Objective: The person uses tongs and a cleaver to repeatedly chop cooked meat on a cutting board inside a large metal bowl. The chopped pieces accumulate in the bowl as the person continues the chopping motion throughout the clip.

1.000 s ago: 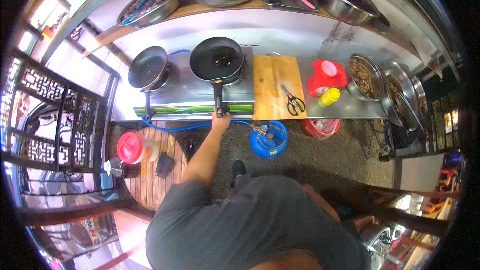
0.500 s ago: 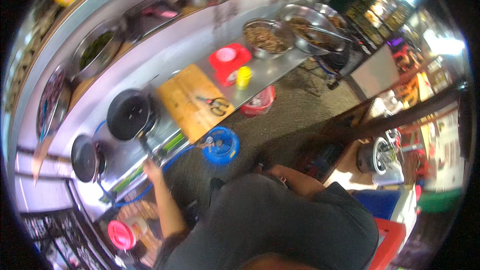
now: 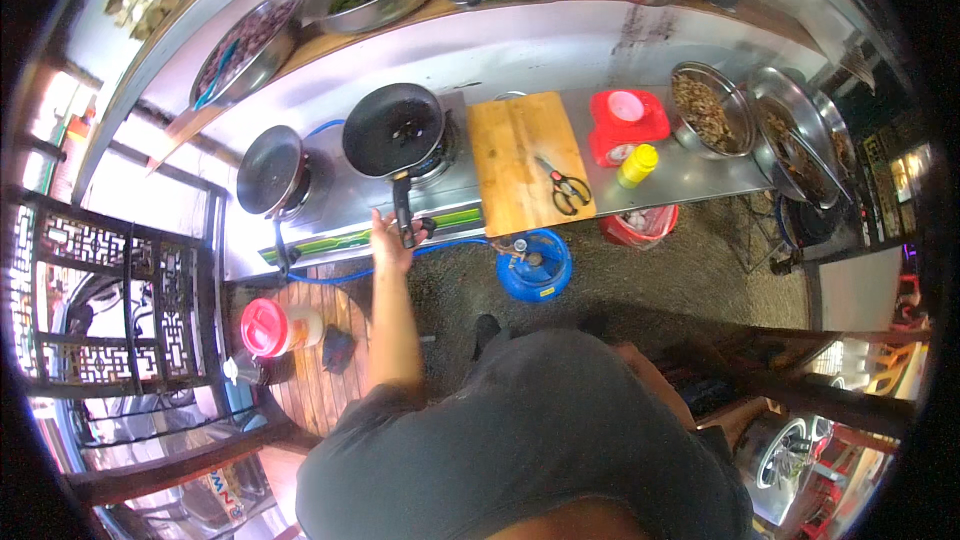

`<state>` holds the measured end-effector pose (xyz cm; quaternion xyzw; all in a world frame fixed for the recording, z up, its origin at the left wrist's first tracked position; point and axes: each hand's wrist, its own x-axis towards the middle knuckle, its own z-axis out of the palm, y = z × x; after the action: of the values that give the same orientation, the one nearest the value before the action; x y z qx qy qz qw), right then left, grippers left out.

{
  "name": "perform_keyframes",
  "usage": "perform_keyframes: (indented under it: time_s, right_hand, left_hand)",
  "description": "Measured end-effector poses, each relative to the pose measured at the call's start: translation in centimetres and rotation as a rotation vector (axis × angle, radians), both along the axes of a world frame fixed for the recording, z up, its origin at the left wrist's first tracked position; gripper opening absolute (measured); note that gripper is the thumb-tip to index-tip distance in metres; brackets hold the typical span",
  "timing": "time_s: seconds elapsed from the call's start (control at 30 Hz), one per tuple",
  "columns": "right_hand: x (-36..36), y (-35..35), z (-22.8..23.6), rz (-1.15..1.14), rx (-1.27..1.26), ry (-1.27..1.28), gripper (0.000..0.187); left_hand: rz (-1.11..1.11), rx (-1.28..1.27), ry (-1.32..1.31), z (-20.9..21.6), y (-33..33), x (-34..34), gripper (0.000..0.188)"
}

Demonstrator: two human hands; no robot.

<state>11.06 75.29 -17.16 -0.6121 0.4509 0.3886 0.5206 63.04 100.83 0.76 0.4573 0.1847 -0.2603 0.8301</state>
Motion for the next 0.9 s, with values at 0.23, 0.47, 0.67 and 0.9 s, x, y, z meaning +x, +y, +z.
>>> perform_keyframes:
  time_s: [0.23,0.47,0.67,0.9]
  right_hand:
    - [-8.5,-7.0,-7.5,0.266,-0.112,-0.065,0.046]
    - [-12.4,-12.7,-6.5,-0.405,0.436,0.158,0.063]
    - [-18.9,-21.1,-1.6,-0.332,0.431,0.178,0.068]
    - [-23.2,-30.2,-1.9,-0.394,0.318,0.095,0.053]
  left_hand:
    - [-0.365,0.644,-0.247,2.4,-5.4,-0.9,0.039]
    - [0.04,1.861,-1.391,8.9,-11.4,-6.6,0.035]
    - [-0.921,0.741,-1.473,5.5,-29.5,-21.6,0.017]
    - [-1.925,0.231,-1.442,-15.0,-40.7,-38.4,0.033]
